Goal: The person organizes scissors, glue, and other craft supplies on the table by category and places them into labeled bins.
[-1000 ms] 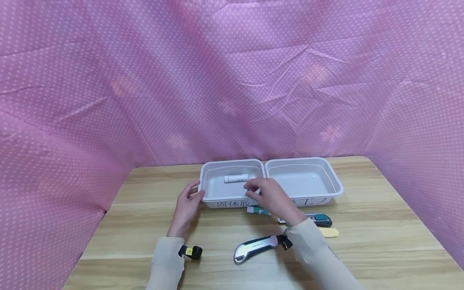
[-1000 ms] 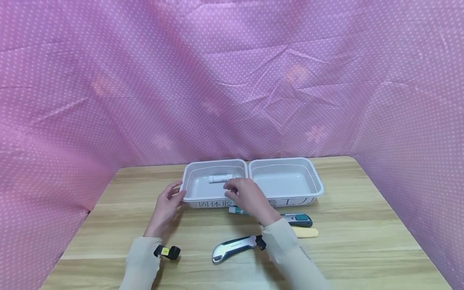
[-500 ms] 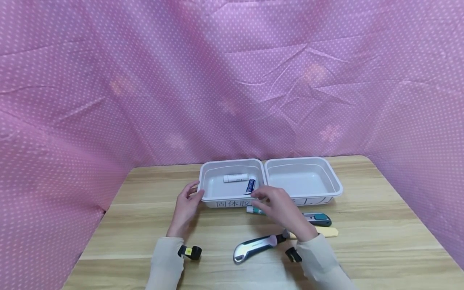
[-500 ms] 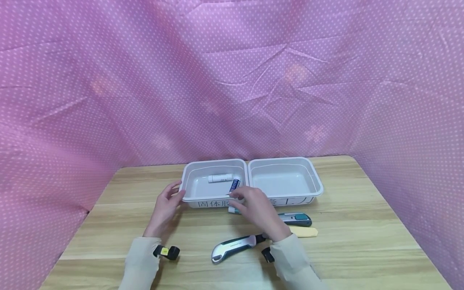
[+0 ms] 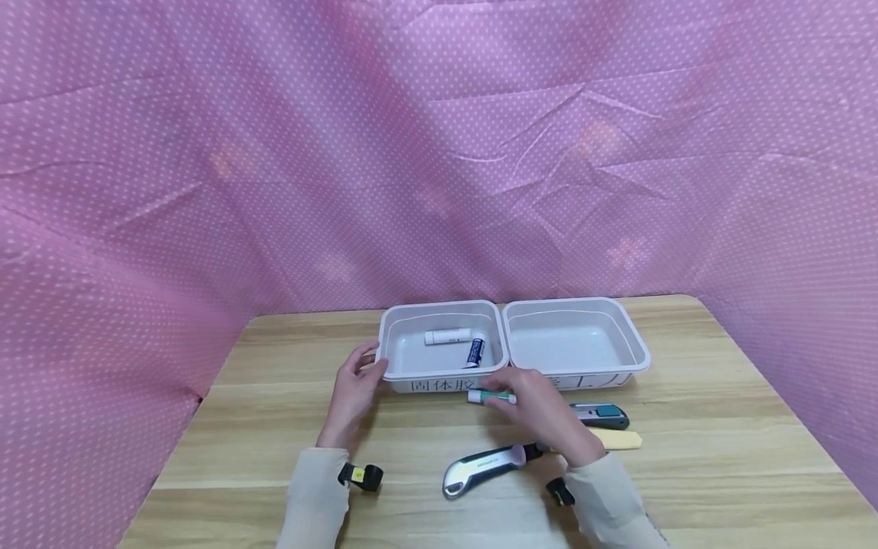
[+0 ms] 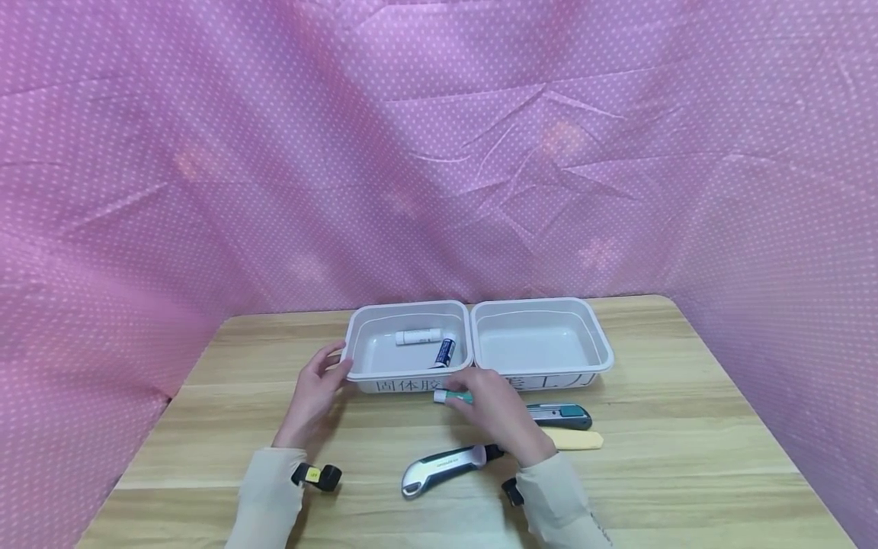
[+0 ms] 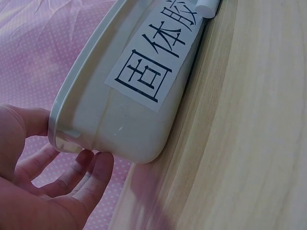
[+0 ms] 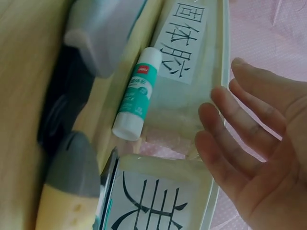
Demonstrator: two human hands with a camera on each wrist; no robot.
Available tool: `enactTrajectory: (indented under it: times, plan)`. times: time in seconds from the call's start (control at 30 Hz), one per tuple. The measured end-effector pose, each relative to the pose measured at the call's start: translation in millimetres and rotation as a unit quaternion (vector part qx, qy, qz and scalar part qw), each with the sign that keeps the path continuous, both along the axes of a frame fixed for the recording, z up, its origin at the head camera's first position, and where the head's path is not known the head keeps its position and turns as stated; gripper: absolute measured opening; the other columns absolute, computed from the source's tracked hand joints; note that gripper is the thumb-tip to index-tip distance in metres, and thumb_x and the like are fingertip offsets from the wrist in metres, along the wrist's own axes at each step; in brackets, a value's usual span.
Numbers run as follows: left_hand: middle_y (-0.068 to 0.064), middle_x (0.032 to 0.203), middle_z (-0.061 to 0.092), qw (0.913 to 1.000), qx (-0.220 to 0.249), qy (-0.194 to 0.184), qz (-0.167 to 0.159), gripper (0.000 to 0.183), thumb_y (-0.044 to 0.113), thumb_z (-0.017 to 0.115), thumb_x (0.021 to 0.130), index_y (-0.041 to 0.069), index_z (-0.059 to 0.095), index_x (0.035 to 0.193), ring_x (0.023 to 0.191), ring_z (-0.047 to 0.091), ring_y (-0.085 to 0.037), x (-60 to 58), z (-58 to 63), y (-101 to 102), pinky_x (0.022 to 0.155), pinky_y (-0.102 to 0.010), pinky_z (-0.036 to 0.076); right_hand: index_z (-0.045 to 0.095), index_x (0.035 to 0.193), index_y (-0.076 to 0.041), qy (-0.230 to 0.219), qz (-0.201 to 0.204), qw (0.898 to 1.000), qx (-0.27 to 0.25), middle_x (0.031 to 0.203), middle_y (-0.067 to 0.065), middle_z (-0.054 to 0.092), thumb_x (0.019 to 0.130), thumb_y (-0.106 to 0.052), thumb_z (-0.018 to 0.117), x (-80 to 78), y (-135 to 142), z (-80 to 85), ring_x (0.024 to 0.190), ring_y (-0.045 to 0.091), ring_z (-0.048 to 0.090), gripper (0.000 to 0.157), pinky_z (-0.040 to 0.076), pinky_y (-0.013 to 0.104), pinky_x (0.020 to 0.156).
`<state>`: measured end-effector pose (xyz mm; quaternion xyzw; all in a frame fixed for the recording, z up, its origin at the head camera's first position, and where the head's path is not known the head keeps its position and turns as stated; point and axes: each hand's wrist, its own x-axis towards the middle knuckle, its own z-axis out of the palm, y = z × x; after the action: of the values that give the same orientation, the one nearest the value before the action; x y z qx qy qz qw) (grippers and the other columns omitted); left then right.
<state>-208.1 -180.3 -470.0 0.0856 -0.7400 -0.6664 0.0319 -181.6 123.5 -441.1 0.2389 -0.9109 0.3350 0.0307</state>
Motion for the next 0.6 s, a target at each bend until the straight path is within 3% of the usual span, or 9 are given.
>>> enactTrajectory:
  times: [0.23, 0.6]
  plan:
    - [-0.025, 0.138, 0.054, 0.9999, 0.004, 0.011, -0.005, 0.047, 0.010, 0.059, 0.102, 0.007, 0.049, 0.148, 0.122, 0.059, -0.041, -1.4, -1.2, -0.4, 0.103, -0.049, 0.056, 0.075, 0.112, -0.007, -0.011, 0.010, 0.999, 0.037, 0.110, 0.006, 0.076, 0.086, -0.011, 0.080, 0.6, -0.5, -6.0, 0.103, 0.026, 0.070, 0.027, 0.058, 0.048, 0.095]
    - [-0.019, 0.139, 0.055, 0.9999, -0.014, -0.007, -0.004, 0.045, 0.015, 0.059, 0.103, 0.012, 0.050, 0.147, 0.124, 0.060, -0.037, -0.7, -2.1, -3.3, 0.105, -0.049, 0.055, 0.074, 0.110, -0.005, 0.004, 0.025, 0.997, 0.070, 0.106, 0.007, 0.073, 0.088, -0.004, 0.077, 0.6, -5.2, -18.6, 0.099, 0.024, 0.068, 0.023, 0.060, 0.044, 0.090]
